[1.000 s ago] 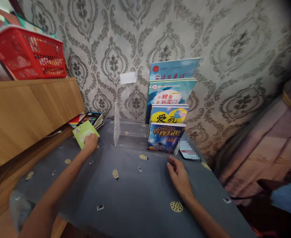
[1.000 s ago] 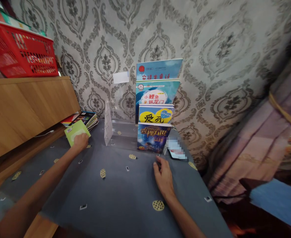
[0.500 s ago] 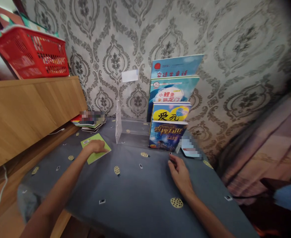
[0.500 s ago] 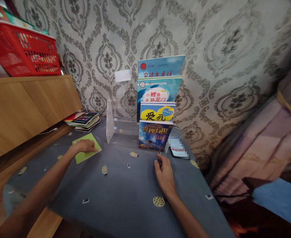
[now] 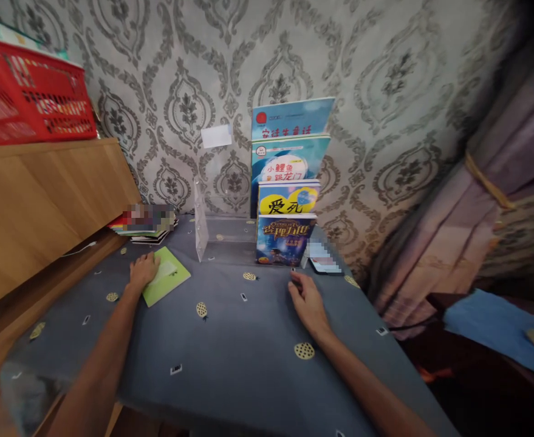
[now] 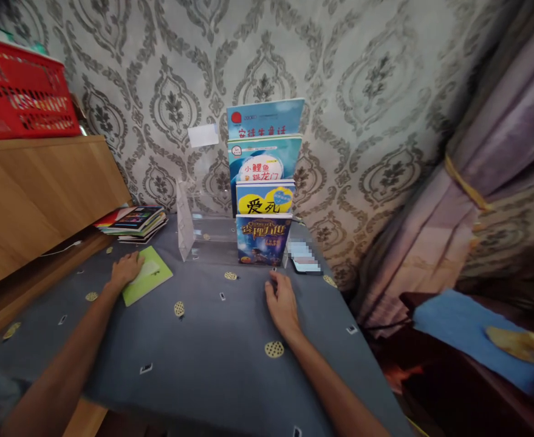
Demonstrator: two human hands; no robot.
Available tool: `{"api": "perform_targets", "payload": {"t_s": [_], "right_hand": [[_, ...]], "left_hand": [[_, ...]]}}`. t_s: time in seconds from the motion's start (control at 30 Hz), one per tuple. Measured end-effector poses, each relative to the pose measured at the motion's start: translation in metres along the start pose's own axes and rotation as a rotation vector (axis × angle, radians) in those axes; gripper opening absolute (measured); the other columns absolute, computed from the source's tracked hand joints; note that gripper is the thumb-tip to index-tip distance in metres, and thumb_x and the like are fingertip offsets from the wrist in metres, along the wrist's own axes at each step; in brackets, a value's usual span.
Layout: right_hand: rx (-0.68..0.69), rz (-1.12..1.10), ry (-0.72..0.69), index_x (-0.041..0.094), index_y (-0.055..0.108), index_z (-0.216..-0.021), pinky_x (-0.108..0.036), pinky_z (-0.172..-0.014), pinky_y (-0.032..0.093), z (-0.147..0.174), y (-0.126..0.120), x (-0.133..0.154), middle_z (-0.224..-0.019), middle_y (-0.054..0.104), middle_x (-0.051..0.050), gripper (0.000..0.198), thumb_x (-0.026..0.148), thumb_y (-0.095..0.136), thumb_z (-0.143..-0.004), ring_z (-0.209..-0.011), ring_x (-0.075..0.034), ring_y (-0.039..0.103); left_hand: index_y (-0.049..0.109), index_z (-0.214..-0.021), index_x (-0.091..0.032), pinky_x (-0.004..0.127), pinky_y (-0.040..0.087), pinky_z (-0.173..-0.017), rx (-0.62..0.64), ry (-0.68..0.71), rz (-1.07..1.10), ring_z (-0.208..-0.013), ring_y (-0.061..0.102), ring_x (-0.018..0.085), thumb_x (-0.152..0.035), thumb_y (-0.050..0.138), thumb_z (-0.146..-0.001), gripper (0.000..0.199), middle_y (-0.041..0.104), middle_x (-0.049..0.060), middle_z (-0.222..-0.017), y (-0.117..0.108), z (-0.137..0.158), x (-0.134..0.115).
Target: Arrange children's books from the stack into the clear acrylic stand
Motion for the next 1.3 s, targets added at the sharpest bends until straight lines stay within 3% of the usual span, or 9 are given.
{"api": "perform_targets", "payload": {"t_s": [0.3,0.63,0.9,1.07,1.3], "right_hand": [[0.028,-0.01,0.008,0.019,0.062,-0.118,-0.053,-0.094,0.052,0.0,0.002,0.0,-0.114,0.065,-0.015,0.038,0.036,0.048,-0.087,-0.105,-0.03,0.064],[0.06,-0.011,-0.013,0.021,0.063,-0.118,-0.05,-0.094,0.053,0.0,0.004,-0.002,-0.114,0.065,-0.013,0.037,0.035,0.05,-0.087,-0.106,-0.029,0.065],[0.122,0.024,-0.035,0.02,0.065,-0.116,-0.046,-0.092,0.054,0.002,0.003,0.011,-0.113,0.066,-0.011,0.035,0.03,0.051,-0.086,-0.102,-0.027,0.065],[0.186,0.068,-0.056,0.021,0.069,-0.111,-0.042,-0.089,0.054,0.005,0.004,0.022,-0.113,0.067,-0.01,0.031,0.025,0.05,-0.087,-0.097,-0.024,0.065],[0.247,0.071,-0.13,0.021,0.072,-0.107,-0.044,-0.097,0.05,0.012,0.009,0.034,-0.121,0.068,-0.011,0.028,0.019,0.051,-0.089,-0.112,-0.025,0.063]], "left_hand": [[0.05,-0.141,-0.01,0.055,0.04,-0.107,-0.038,0.069,0.009,-0.13,0.055,0.036,-0.036,0.025,-0.1,0.055,0.056,0.022,-0.143,0.004,0.022,-0.011],[0.05,-0.142,-0.01,0.053,0.039,-0.11,-0.082,0.177,0.001,-0.136,0.05,0.033,-0.033,0.025,-0.101,0.054,0.054,0.02,-0.147,0.003,0.061,-0.042],[0.048,-0.144,-0.008,0.053,0.035,-0.114,-0.093,0.314,0.03,-0.14,0.047,0.031,-0.034,0.027,-0.101,0.054,0.052,0.019,-0.149,0.004,0.099,-0.079],[0.046,-0.147,-0.014,0.05,0.03,-0.118,-0.053,0.404,0.05,-0.143,0.042,0.03,-0.034,0.029,-0.101,0.053,0.049,0.015,-0.153,0.004,0.123,-0.108],[0.048,-0.145,-0.016,0.052,0.03,-0.118,-0.082,0.509,0.143,-0.144,0.041,0.031,-0.032,0.033,-0.101,0.05,0.049,0.014,-0.153,0.0,0.152,-0.151]]}}
Point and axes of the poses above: each hand's wrist, its own z-axis away from the middle knuckle, its own y-axis out of the palm, x = y × z, the point moved 6 cm from there along -z, towards the middle knuckle
